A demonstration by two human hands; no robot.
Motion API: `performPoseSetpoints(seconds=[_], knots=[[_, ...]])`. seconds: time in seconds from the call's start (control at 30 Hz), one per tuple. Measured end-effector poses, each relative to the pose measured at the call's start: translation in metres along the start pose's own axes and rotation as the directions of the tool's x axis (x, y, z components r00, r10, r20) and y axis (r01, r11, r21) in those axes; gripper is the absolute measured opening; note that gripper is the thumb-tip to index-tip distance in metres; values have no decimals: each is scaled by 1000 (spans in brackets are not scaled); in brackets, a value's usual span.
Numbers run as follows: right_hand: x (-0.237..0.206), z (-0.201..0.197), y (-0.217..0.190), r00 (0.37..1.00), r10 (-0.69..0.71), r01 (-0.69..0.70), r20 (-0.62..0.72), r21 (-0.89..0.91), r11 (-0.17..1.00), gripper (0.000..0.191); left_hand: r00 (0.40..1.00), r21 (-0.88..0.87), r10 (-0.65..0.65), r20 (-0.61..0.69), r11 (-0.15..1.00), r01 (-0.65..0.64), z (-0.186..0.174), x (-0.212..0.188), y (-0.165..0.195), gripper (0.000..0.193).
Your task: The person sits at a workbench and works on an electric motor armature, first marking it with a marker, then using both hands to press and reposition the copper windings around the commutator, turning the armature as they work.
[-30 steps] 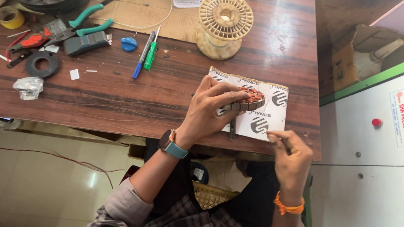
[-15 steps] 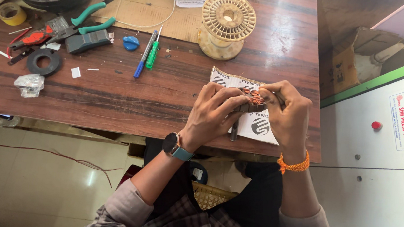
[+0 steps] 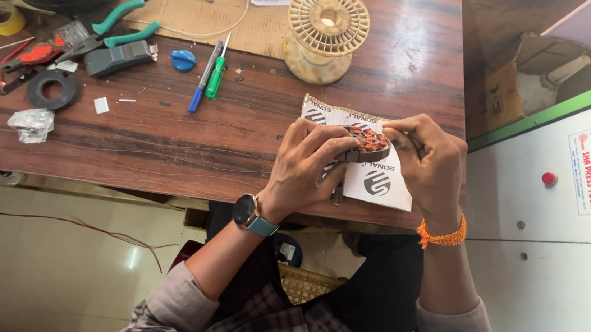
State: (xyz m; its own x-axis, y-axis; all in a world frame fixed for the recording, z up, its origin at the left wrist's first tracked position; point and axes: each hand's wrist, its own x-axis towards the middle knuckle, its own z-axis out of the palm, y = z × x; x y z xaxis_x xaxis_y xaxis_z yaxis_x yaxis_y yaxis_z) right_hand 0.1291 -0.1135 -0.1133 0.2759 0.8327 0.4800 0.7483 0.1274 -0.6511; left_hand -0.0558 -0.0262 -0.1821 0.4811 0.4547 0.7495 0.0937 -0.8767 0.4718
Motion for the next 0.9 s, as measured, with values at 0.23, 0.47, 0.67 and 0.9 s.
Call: performPoseSetpoints(seconds=[0.23, 0.47, 0.67, 0.9], knots=[[-2, -2, -6, 995, -98, 97, -31, -48, 994, 7, 1000, 15, 17, -4, 1000, -17, 7, -3, -5, 48], [33, 12, 5, 990, -143, 144, 18, -112, 983, 8, 999, -72, -42, 15, 996, 43, 1, 1, -1, 52], [57, 27, 12, 962, -234, 258, 137, -190, 947, 8, 869, -715, -402, 289, 513, 475, -5, 22, -8, 80], [45, 28, 12, 969, -236, 247, 76, -192, 950, 14, 747, -812, -482, 458, 117, 572, -5, 31, -14, 93]])
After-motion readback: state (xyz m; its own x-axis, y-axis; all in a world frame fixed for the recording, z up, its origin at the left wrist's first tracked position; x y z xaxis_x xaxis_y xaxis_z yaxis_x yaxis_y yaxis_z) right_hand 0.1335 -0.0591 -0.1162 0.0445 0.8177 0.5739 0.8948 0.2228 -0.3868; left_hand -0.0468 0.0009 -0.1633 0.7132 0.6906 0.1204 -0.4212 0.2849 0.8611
